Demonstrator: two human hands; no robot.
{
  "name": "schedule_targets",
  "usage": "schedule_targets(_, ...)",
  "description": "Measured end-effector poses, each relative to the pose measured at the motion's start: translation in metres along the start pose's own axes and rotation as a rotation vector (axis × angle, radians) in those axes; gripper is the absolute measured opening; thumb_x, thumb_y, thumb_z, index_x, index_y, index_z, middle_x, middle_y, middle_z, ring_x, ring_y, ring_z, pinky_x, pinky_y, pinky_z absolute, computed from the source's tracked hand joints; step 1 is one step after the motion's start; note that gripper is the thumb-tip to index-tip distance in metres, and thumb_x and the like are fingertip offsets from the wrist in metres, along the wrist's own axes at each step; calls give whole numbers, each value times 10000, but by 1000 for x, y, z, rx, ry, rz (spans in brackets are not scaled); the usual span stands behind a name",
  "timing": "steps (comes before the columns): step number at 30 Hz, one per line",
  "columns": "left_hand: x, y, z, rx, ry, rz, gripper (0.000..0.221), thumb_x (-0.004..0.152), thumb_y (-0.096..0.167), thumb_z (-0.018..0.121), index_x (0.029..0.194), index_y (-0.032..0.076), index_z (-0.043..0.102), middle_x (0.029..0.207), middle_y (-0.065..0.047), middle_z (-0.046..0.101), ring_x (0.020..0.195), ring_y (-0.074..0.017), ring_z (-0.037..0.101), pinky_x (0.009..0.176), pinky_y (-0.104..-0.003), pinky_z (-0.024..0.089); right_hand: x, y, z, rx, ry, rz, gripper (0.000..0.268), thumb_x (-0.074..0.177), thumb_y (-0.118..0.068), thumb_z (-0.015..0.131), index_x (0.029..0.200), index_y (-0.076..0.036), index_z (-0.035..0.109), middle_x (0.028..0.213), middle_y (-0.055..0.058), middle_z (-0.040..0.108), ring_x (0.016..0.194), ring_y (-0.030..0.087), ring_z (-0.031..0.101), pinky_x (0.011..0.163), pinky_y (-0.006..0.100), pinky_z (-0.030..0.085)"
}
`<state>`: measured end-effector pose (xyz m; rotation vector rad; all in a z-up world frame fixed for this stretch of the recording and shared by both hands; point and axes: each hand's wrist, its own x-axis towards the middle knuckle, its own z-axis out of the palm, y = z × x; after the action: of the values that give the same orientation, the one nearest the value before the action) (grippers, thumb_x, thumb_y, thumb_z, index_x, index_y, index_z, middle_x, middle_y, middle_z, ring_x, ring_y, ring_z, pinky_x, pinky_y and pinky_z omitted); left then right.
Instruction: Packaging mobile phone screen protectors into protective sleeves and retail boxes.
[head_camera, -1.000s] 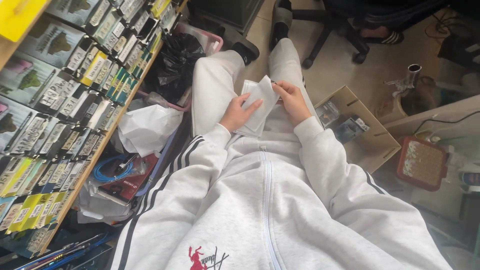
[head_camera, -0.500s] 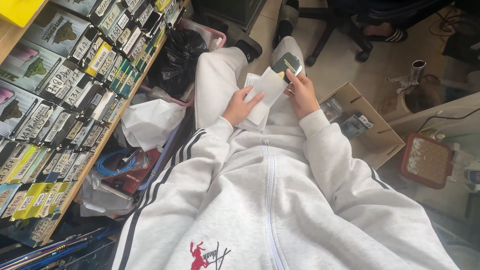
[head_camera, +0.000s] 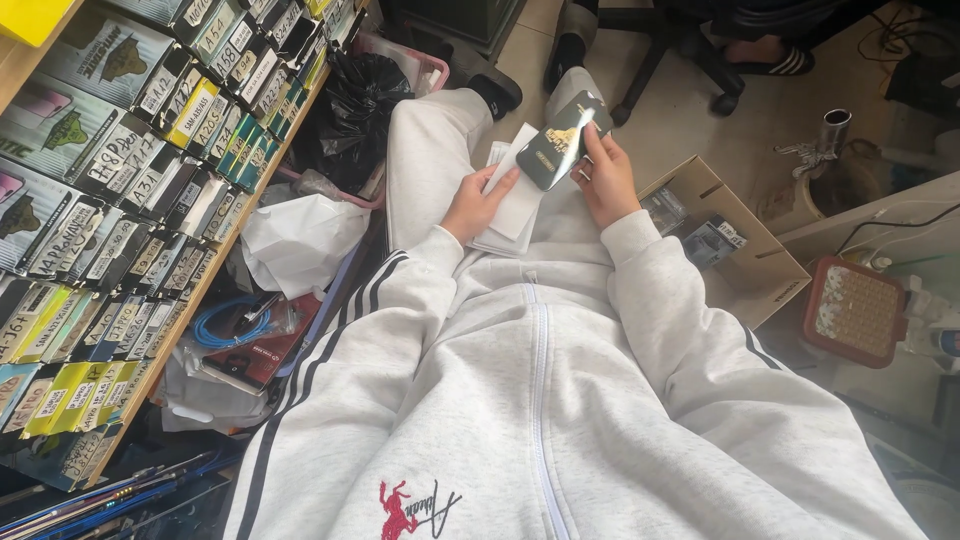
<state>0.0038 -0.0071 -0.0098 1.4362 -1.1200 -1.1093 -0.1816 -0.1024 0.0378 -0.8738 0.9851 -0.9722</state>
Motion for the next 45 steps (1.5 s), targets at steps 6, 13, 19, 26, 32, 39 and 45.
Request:
schedule_targets(6,-10,17,3,-24,-48,47,469,1031,509,619,1284,120,686,1049,-93,753,1043,-196,682,1022,-443,496,3,6,1,-192,-67,-120,318,1004,-405,649,998,-87,636,858,-18,556,649,63,571,656,228,510)
schedule_targets(13,21,-41,-1,-9,-54,68,384,1016,526,631,1056,159,740,862,-27,725,851,-141,677,878,-356,551,5,7,-2,-424,-88,-218,362,998,-442,676,1080,-89,687,865,23,619,639,89,581,640,256,543)
schedule_targets(19,-10,14,3,-183,1,62,274,965,368,641,842,125,665,782,68,628,738,-46,545,676,-206,440,-16,-8,5,-489,-154,-393,640,1006,-326,630,1532,-303,267,1334,55,586,919,97,526,667,230,531)
schedule_targets(26,6,-10,-4,-99,26,50,295,1007,447,652,994,164,737,865,-18,729,849,-129,673,881,-334,542,-27,-15,10,-621,-600,-255,543,1087,-388,506,1570,-421,262,1466,122,517,872,122,669,847,321,601)
schedule_targets(32,-4,8,-2,-133,31,60,265,1019,387,641,1026,142,742,888,-33,736,869,-139,676,910,-349,538,-46,-27,20,-593,-795,13,562,1025,-395,518,1548,-232,394,1316,185,648,1108,237,657,991,418,535)
schedule_targets(39,-10,19,2,-85,-8,127,276,1019,408,647,988,149,738,873,-28,730,856,-132,662,869,-344,540,-29,-20,11,-367,-543,-80,498,1085,-432,489,1553,-423,318,1571,103,416,1263,278,617,1017,427,536)
schedule_targets(45,-6,10,2,-65,-35,57,273,1019,406,661,1017,146,744,881,-45,737,866,-147,671,894,-367,537,-27,-17,9,-280,-411,-101,641,1100,-383,531,1573,-492,113,1694,121,89,1316,369,594,1037,420,552)
